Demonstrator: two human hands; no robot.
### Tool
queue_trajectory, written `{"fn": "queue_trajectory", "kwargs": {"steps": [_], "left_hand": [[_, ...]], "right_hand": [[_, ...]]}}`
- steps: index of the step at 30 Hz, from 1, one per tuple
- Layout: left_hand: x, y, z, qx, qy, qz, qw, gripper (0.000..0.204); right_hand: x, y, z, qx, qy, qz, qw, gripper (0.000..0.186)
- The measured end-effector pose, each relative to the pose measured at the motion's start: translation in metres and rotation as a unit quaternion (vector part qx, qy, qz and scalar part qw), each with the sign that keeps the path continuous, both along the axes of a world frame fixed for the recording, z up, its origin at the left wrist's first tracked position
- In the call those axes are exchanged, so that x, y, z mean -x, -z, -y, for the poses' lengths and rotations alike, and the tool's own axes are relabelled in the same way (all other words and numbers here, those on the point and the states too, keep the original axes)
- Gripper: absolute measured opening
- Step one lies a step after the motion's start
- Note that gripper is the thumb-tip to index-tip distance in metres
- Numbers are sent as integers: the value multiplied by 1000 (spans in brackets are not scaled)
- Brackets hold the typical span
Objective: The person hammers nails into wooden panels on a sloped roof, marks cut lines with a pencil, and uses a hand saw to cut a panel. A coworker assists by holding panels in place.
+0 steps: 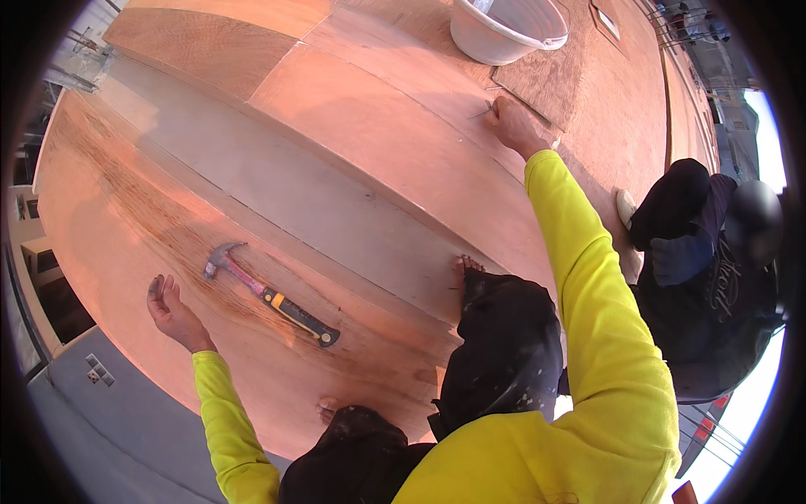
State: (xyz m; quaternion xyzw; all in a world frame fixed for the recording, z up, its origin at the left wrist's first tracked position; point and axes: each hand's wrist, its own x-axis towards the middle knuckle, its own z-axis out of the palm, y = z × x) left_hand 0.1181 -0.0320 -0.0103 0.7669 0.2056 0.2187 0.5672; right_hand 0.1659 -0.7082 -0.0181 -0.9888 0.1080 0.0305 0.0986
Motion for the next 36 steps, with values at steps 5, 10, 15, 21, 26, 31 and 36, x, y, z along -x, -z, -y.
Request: {"fn": "queue_trajectory", "kwargs": {"steps": [5,10,15,21,26,31,36], "left_hand": [[74,-29,74,253,86,-34,963,29],[92,-49,193,502,160,-96,844,45],[81,-47,219,683,97,-92,718,41],[68,-40,189,635,-44,-133,760,29],[77,-59,170,559,-43,-173,810,30],[107,-52,152,525,25,-233,818,25],[131,-44,145,442,88,-237,861,21]], "right_hand": [[18,-34,-60,-192,29,72,978,24],[44,-86,-218,-387,-137,-11,912,19],[96,-104,-322,-323,-420,-15,848,16],[105,-95,-323,-393,-450,114,794,24],[32,-27,-137,-82,-81,210,971,24],[39,31,-31,52,15,82,995,27],[35,33,-57,-16,58,184,981,20]]}}
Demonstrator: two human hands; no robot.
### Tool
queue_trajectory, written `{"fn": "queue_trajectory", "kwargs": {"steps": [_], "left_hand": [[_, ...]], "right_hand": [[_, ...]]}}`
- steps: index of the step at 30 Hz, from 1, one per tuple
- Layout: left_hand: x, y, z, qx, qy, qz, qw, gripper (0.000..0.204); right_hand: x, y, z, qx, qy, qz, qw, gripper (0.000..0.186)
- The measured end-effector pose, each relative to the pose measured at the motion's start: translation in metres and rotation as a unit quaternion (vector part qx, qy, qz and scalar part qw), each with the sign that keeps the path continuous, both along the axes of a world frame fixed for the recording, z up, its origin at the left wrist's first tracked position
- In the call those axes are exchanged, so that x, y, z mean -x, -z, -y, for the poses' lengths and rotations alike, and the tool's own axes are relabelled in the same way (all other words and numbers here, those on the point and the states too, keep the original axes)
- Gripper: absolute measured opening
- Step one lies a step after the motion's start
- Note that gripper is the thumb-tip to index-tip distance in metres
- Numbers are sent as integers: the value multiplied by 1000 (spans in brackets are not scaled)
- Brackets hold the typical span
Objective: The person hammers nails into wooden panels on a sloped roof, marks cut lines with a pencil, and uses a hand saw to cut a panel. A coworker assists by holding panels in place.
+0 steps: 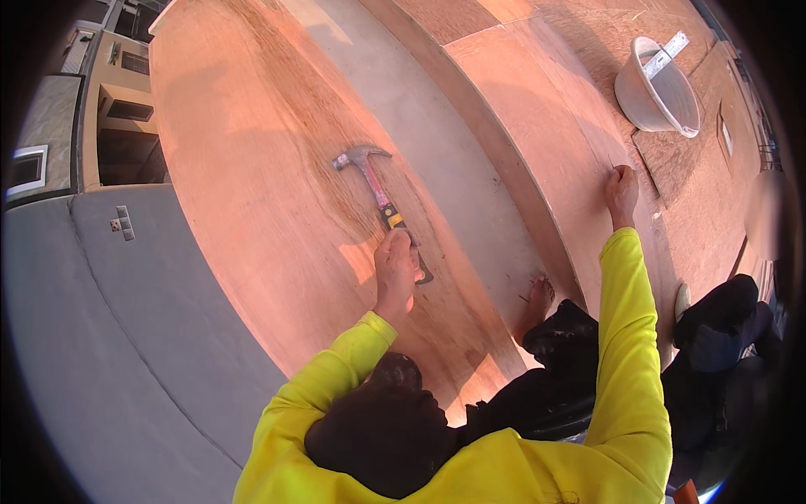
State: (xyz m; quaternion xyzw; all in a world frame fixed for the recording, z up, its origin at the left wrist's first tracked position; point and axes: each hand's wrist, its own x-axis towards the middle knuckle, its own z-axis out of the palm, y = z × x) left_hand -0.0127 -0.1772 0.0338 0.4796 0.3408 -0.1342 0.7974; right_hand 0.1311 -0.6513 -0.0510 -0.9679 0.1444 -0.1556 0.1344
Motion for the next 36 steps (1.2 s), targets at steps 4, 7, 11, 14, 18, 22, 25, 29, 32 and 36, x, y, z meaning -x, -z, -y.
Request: {"fn": "queue_trajectory", "kwargs": {"steps": [4,7,11,14,18,22,25,29,32,36], "left_hand": [[8,18,1,-224,49,168,959,13],[1,12,-2,-383,77,302,870,6],[7,11,-25,-477,158,336,796,16],[14,17,-46,-502,164,366,766,15],[15,25,-70,-529,170,342,757,13],[-3,55,-95,-482,38,284,828,7],[-31,71,-108,-453,-30,304,837,7],[-69,85,-105,-406,-44,244,879,10],[-104,95,-94,-433,-16,271,860,11],[-138,94,-64,-400,20,237,885,15]], "right_hand": [[16,-30,-141,-226,-193,-1,955,13],[55,-70,-249,-342,-370,-133,853,19],[87,-97,-319,-428,-414,-201,778,32],[98,-98,-342,-426,-411,-229,773,36],[107,-80,-365,-491,-329,-254,766,43],[122,-38,-379,-164,-340,-101,921,50],[121,-33,-385,-291,-264,-240,888,52],[130,-52,-357,-428,-205,-265,839,52],[150,-64,-343,-457,-168,-245,838,51],[166,-67,-316,-455,-142,-204,855,49]]}}
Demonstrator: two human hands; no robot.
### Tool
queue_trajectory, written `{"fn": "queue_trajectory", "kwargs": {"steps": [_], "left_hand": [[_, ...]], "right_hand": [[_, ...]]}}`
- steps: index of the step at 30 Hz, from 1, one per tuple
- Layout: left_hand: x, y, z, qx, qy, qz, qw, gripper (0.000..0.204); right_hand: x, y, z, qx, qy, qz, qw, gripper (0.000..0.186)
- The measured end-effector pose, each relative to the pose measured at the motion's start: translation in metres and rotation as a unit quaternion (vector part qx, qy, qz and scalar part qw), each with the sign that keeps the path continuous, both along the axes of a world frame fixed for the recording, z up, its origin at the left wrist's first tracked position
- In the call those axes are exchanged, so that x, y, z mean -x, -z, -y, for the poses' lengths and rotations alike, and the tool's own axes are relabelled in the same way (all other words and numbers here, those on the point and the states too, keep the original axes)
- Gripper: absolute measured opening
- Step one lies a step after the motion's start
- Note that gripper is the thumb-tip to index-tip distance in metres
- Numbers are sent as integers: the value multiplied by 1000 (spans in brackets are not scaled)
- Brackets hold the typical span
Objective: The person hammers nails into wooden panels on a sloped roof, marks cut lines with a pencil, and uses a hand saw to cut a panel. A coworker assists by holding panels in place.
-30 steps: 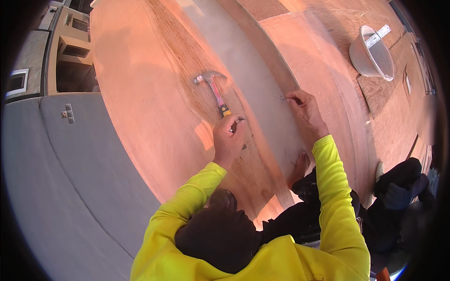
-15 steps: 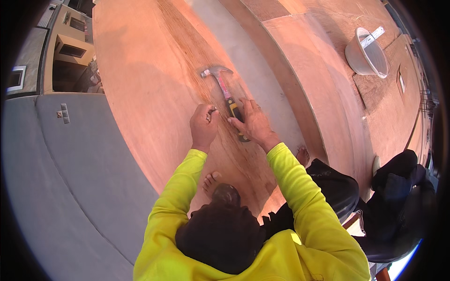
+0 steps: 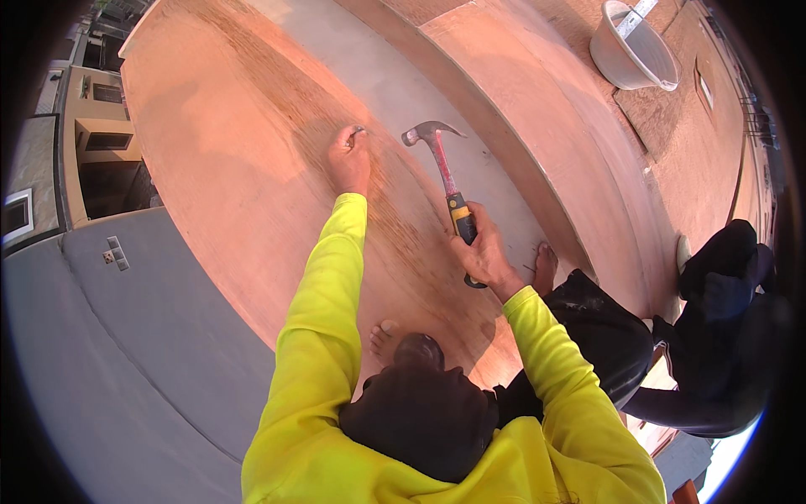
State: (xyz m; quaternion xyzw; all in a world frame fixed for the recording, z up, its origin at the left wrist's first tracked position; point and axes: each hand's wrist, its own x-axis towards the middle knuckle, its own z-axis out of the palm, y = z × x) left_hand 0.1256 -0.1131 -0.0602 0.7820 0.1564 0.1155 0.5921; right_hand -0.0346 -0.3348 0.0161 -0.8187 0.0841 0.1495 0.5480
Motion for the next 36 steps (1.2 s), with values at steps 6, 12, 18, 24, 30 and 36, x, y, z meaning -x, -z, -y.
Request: {"fn": "queue_trajectory", "kwargs": {"steps": [6,12,18,24,30,36], "left_hand": [[-3,6,8,-41,-26,11,999,20],[-7,20,5,-129,-32,59,989,14],[-7,15,6,-218,-22,67,973,11],[-9,16,7,-243,-27,35,969,13],[-5,19,8,-179,-43,46,982,12],[1,21,0,-156,27,79,984,11]], "right_hand": [[-12,-3,2,18,-11,62,998,51],[-36,-5,-11,14,-65,108,992,52],[-61,-11,-19,67,-129,176,974,58],[-66,-11,-20,89,-139,236,958,60],[-65,-20,-22,51,-112,270,955,64],[-53,-17,-6,81,-115,256,956,62]]}}
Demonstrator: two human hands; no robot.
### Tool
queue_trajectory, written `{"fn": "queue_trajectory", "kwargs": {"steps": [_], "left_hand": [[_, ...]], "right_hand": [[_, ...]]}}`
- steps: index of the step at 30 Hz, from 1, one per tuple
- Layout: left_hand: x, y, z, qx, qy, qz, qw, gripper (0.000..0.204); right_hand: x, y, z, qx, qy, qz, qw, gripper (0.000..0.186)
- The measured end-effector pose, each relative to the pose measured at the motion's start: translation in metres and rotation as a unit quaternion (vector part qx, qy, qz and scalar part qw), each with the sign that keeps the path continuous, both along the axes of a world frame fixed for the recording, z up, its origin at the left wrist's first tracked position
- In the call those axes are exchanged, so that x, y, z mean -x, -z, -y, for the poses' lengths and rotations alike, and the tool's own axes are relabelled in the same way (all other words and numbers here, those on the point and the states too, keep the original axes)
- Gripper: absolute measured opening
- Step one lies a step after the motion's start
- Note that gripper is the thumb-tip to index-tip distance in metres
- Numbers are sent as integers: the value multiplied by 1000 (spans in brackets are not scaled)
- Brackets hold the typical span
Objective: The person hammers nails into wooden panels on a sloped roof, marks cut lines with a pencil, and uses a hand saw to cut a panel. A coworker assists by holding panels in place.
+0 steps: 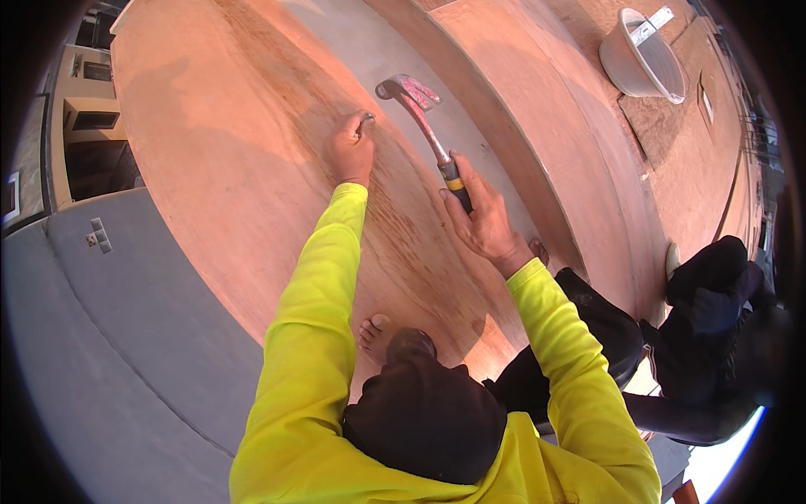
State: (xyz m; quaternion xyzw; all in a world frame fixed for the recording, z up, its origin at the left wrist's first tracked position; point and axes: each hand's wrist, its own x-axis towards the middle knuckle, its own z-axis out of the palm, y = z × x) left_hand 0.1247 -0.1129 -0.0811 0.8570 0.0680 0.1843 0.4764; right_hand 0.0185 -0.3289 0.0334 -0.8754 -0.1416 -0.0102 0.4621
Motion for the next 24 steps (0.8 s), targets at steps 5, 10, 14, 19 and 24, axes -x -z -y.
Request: {"fn": "queue_trajectory", "kwargs": {"steps": [5,10,14,19,24], "left_hand": [[1,-4,1,0,7,-8,1000,10],[-1,-8,2,-41,8,3,999,11],[0,-12,0,-56,11,-25,998,11],[-2,-12,3,-13,13,37,999,11],[-2,-21,0,-53,30,-7,998,12]], "right_hand": [[7,-4,-3,-8,5,-40,999,63],[3,2,-5,37,-27,-64,997,66],[-2,0,-6,40,-37,-43,998,64],[0,-2,-9,9,-13,13,1000,63],[-12,-20,-7,67,-32,-63,995,62]]}}
